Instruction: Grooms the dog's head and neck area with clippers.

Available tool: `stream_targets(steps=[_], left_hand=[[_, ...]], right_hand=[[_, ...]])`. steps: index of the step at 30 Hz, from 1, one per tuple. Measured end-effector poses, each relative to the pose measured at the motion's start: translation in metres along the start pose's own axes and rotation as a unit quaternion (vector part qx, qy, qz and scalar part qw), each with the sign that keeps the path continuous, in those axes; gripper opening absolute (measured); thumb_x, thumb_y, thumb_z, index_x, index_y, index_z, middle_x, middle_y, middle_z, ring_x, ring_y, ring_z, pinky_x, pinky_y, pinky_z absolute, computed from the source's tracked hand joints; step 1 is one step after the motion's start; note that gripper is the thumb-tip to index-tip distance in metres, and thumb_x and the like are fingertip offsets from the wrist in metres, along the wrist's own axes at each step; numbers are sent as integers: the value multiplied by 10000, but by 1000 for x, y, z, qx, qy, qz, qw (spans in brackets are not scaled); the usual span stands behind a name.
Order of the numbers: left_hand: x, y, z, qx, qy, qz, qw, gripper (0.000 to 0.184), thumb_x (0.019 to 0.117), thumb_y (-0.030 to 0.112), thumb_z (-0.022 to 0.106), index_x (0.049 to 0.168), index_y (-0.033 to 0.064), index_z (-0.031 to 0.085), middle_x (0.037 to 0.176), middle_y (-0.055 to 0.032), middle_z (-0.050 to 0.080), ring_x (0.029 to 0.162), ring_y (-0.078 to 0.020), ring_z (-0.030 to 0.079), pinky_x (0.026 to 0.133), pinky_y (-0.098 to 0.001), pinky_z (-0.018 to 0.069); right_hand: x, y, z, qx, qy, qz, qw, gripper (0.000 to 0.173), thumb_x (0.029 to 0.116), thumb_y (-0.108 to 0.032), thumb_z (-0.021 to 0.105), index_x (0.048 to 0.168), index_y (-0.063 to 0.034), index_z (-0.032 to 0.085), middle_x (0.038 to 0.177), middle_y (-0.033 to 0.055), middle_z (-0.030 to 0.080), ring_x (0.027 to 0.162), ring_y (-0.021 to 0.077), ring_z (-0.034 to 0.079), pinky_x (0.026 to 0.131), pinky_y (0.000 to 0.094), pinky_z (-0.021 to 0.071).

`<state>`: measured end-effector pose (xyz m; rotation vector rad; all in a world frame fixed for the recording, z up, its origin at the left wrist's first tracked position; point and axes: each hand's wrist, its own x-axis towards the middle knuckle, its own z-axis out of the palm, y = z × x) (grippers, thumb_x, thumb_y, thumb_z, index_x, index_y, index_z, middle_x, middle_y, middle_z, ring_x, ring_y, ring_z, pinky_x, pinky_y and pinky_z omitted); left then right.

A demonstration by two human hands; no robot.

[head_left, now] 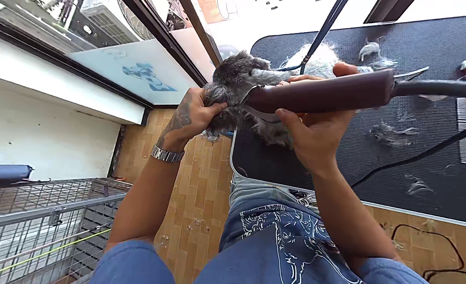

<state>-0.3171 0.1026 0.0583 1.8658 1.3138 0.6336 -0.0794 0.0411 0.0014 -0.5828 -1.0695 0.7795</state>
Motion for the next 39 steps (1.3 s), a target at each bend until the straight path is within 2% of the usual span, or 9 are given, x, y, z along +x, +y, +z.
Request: stream_targets(steps=[4,8,14,17,21,28,34,36,39], left_hand=[[-1,7,3,-31,15,4,999,70,942,43,657,1005,51,687,863,34,728,800,3,695,765,-212,599],[8,14,0,-51,14,-17,998,86,933,22,624,972,75,678,826,55,717,765,-2,686,729,-219,596],[23,23,-7,-80,-24,-35,996,113,916,-1,632,937,98,684,801,61,724,739,-5,688,709,-215,596],[28,21,-10,-84,-36,-39,995,91,933,3,641,977,66,689,827,33,725,758,-23,689,728,-229,596],[36,19,-16,-84,-56,-30,994,77,941,10,636,976,59,685,836,21,727,767,-32,694,737,-238,599],[55,16,-20,-62,-63,-19,996,78,934,17,641,981,51,692,839,7,729,766,-38,697,733,-246,602],[77,11,-14,-55,-36,-12,998,192,876,47,709,1067,43,694,941,-22,740,853,-76,712,791,-285,614],[88,10,-10,-54,-48,-21,997,179,867,59,720,1043,60,686,916,-9,737,826,-73,710,765,-281,614],[103,13,-9,10,-74,-14,997,110,824,105,743,871,115,644,764,49,676,698,-13,649,653,-224,556]], right_hand=[[27,-3,3,-53,-85,-34,994,806,809,-1,816,1410,110,290,1229,161,662,1174,232,669,978,416,598],[50,-7,14,-148,-167,-60,973,804,846,-103,813,1427,161,324,1226,202,658,1168,204,669,962,343,599],[59,-9,19,-238,-196,-35,951,776,838,-217,817,1419,86,401,1193,150,668,1091,124,685,926,286,587],[65,-9,14,-202,-190,-24,960,828,845,-183,817,1467,109,354,1239,167,647,1114,121,674,920,262,589],[79,-3,12,-144,-175,-55,972,796,860,-87,795,1447,133,304,1226,193,651,1172,207,664,962,351,600],[76,4,20,-253,-200,-15,947,825,837,-211,815,1473,63,369,1183,116,697,1094,135,690,931,325,586],[74,18,13,-205,-167,-10,964,812,838,-160,813,1458,104,359,1183,140,683,1130,155,674,992,336,574],[72,20,15,-219,-163,-32,962,791,829,-143,814,1442,103,379,1180,147,688,1133,172,672,988,350,568],[68,23,17,-229,-162,-70,957,696,832,-110,808,1400,89,456,1186,156,686,1142,194,663,1010,373,550]])
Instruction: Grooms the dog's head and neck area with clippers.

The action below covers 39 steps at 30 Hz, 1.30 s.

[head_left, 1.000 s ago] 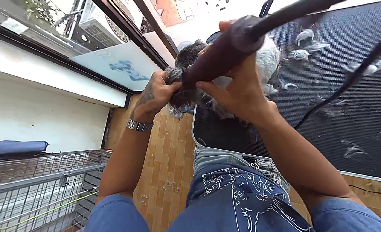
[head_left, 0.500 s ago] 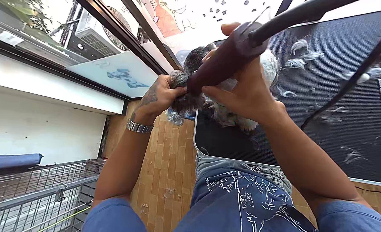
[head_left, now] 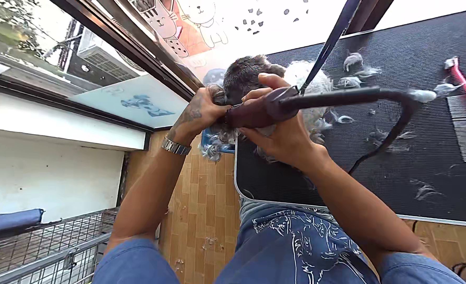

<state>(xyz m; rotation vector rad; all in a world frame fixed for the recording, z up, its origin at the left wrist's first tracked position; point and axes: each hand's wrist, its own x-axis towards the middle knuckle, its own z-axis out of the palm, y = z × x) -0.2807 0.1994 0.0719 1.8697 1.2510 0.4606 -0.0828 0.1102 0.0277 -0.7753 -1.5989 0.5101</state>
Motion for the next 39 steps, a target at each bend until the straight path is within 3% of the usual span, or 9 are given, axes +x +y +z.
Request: stream_targets(steps=[3,8,11,13,20,23,29,36,39], left_hand=[[8,4,-5,89,-31,39,995,146,835,115,728,743,140,616,676,70,608,623,7,573,595,-225,479],[5,23,-7,67,-72,51,994,120,891,54,688,788,112,669,715,55,656,652,5,615,627,-207,526],[3,32,-9,62,-100,60,991,97,904,62,704,816,101,687,763,48,686,713,10,645,686,-197,548],[1,37,-9,61,-110,71,989,88,901,64,704,827,107,686,781,59,689,736,24,646,706,-177,543],[-12,53,0,57,-98,79,990,96,931,70,669,848,103,704,813,53,689,766,11,645,731,-185,547],[-14,54,3,68,-85,82,991,76,927,94,689,857,99,719,831,45,703,788,5,656,747,-197,553],[-22,57,7,79,-69,65,992,54,933,78,680,886,92,704,877,37,691,838,-2,651,796,-199,548],[-28,52,12,65,-80,40,994,57,942,59,666,905,80,704,864,26,701,817,-9,660,779,-220,560],[-31,49,11,46,-74,29,996,47,954,76,665,946,70,712,892,13,709,845,-26,669,807,-239,568]], right_hand=[[-7,-1,0,-11,-11,-4,1000,667,855,-107,794,1416,60,474,1205,139,682,1146,172,660,1001,346,555],[-12,-15,-18,56,94,34,993,791,819,-45,815,1446,94,352,1225,150,661,1156,199,663,1014,393,564],[-12,-18,-31,91,158,28,983,838,837,-32,804,1476,39,266,1254,106,647,1185,207,654,1020,418,568],[-12,-14,-36,86,171,5,981,863,829,-55,819,1474,65,258,1244,150,644,1171,248,662,1012,456,570],[-14,-29,-43,27,94,5,995,827,801,-68,831,1445,107,342,1233,157,657,1197,201,642,1056,384,536],[-16,-27,-45,-4,51,25,998,773,842,-147,818,1424,112,379,1217,167,673,1189,201,652,1033,373,546],[-19,-18,-45,30,85,31,995,801,853,-152,813,1432,131,338,1158,175,693,1123,196,685,993,375,579],[-18,-20,-46,12,-24,53,998,761,853,-196,796,1457,50,404,1218,105,681,1172,166,647,1013,370,547],[-20,-20,-54,51,9,34,998,824,858,-151,799,1488,91,326,1222,143,679,1171,179,658,1029,369,554]])
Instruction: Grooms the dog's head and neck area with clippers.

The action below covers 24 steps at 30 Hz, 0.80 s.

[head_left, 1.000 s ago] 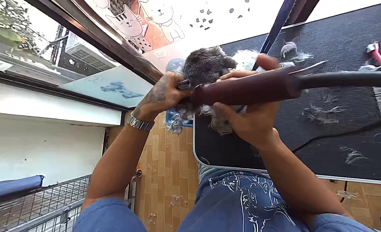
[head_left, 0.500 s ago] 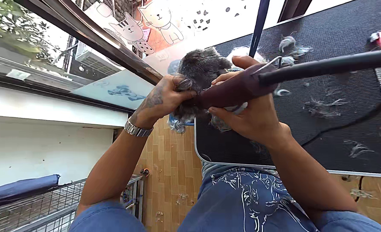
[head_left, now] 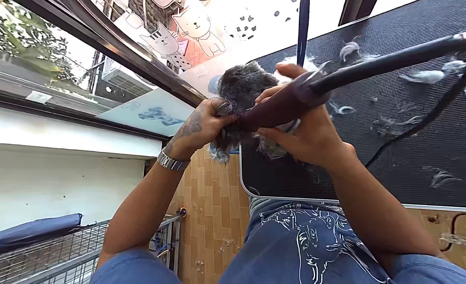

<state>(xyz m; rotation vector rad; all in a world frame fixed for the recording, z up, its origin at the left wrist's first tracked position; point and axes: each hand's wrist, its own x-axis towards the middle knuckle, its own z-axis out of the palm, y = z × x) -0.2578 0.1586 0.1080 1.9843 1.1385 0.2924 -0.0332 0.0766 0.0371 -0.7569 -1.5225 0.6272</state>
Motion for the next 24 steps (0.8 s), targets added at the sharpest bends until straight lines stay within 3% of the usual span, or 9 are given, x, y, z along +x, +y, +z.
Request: stream_targets(steps=[3,7,10,15,19,24], left_hand=[[-2,3,-1,-9,-1,2,1000,63,954,69,648,915,86,695,865,35,698,820,-10,665,785,-224,569],[-1,-12,-6,-14,-23,52,998,74,958,116,651,965,92,721,901,27,717,837,-34,679,792,-250,578],[-2,1,2,-10,-10,11,1000,72,959,94,659,915,84,714,848,25,712,796,-25,674,763,-240,578],[-2,1,5,37,46,17,998,73,926,148,725,877,95,732,798,38,721,753,4,675,730,-218,570],[0,4,2,14,17,-8,1000,89,950,128,692,875,86,717,788,32,709,736,-8,671,711,-219,571],[3,8,0,-53,-17,-25,998,92,952,92,666,876,80,717,829,10,716,775,-54,678,742,-255,581]], right_hand=[[1,-1,-3,13,47,-39,998,850,850,-120,799,1479,119,280,1203,186,676,1159,205,665,1028,382,550],[0,-2,2,-21,-15,-18,1000,813,857,-169,789,1496,63,343,1226,128,675,1155,178,656,997,372,563],[2,0,0,-31,-54,12,998,794,861,-210,793,1494,26,376,1208,87,687,1148,149,655,1003,359,552],[2,-2,-13,11,-20,20,1000,884,861,-152,790,1536,58,258,1205,123,681,1139,157,668,1002,349,565],[5,-9,-14,22,36,-26,999,893,848,-110,802,1510,108,244,1181,173,681,1125,203,680,993,383,574],[9,-6,-5,-31,-26,-15,999,853,862,-203,786,1521,53,309,1180,106,688,1118,172,670,964,379,578]])
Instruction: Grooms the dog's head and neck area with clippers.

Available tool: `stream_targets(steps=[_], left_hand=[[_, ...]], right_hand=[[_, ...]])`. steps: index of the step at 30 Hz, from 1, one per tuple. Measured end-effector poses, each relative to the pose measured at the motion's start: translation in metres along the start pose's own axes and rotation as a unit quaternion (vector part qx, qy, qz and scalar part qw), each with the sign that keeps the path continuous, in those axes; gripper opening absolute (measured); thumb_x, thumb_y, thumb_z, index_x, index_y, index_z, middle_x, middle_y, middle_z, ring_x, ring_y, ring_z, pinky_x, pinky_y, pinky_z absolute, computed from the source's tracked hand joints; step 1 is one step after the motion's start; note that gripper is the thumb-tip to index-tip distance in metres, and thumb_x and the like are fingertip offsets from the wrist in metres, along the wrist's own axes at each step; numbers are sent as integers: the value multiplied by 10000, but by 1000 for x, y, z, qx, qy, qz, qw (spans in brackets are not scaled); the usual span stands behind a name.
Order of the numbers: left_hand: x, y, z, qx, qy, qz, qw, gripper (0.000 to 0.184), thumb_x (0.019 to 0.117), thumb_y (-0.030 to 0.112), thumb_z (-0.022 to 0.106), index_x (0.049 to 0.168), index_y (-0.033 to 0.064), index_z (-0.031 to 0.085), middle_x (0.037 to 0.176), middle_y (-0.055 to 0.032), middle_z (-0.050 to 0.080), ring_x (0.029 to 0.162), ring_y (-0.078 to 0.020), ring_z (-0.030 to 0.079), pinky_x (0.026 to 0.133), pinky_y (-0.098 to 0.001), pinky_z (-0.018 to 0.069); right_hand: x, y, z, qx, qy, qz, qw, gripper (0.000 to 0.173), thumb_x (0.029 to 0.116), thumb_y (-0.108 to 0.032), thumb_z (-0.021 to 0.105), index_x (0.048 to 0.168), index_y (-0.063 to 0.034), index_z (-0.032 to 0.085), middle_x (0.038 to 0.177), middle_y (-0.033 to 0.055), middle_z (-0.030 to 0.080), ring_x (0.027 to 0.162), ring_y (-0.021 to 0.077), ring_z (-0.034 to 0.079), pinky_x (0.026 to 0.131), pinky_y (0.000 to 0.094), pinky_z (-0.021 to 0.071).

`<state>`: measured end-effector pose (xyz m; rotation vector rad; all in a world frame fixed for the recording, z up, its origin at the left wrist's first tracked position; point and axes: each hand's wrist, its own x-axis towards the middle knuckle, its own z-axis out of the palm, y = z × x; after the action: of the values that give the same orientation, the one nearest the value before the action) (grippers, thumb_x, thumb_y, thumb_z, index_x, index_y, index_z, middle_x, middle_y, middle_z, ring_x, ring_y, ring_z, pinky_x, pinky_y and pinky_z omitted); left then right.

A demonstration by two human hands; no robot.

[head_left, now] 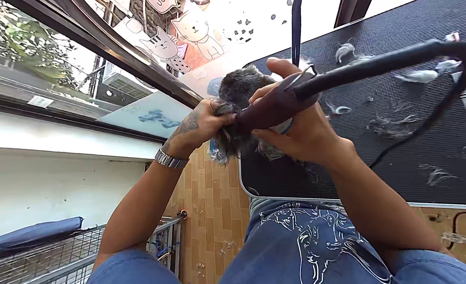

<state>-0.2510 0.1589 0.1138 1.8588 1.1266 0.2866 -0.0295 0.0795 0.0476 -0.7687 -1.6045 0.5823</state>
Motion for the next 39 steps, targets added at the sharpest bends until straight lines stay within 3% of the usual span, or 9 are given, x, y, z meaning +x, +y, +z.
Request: stream_targets(steps=[5,10,13,17,20,22,27,31,39], left_hand=[[0,1,2,-11,12,-29,999,87,928,69,702,843,60,719,777,-11,725,719,-61,686,699,-257,590],[0,-1,-3,-8,5,-7,1000,99,939,54,668,853,68,714,820,14,709,749,-38,667,712,-228,576],[1,0,-4,-16,-13,-10,1000,125,942,36,648,839,75,707,802,21,710,729,-37,669,699,-223,578],[0,1,-1,-32,-8,0,999,90,923,26,661,875,80,714,831,16,710,760,-45,672,711,-230,584],[-5,-1,5,-37,10,-19,999,78,911,16,675,874,76,708,807,19,722,737,-38,681,694,-229,588],[-6,-6,5,-43,12,-16,999,71,912,7,670,891,64,708,820,9,718,745,-47,679,697,-235,589],[-8,-5,3,-53,-3,-12,998,111,876,-41,688,953,34,713,880,-27,732,810,-73,695,754,-260,600],[-12,-6,5,-33,-12,-4,999,231,841,-65,706,1053,29,701,975,-48,740,895,-97,710,819,-286,610],[-12,-15,1,-73,-31,20,997,250,881,-84,621,1098,23,686,1036,-50,724,954,-98,694,871,-292,594]], right_hand=[[2,5,-7,10,-89,22,996,811,849,-199,786,1509,11,364,1222,64,681,1140,140,654,976,357,564],[6,4,-15,47,0,-9,999,865,871,-145,785,1525,72,262,1195,141,674,1145,183,665,1000,364,572],[10,2,-12,41,4,-18,999,903,859,-143,788,1531,93,233,1195,154,669,1141,193,666,988,373,576],[11,2,-8,16,-96,5,995,799,844,-179,774,1506,3,365,1200,72,676,1119,155,660,950,389,576],[13,3,-16,59,-171,2,984,736,853,-123,769,1491,-28,415,1267,51,661,1186,121,627,1020,337,547],[15,4,-20,98,-143,8,985,791,854,-81,771,1515,21,349,1267,88,657,1192,138,631,1030,324,551],[16,2,-15,167,46,75,982,895,867,-46,774,1536,44,186,1263,156,634,1156,218,675,931,367,626],[16,3,-7,228,163,90,956,820,885,14,728,1492,42,177,1230,156,609,1090,243,695,855,379,653],[11,1,6,202,150,45,967,872,873,-23,763,1503,65,166,1226,177,613,1123,270,680,894,416,640]])
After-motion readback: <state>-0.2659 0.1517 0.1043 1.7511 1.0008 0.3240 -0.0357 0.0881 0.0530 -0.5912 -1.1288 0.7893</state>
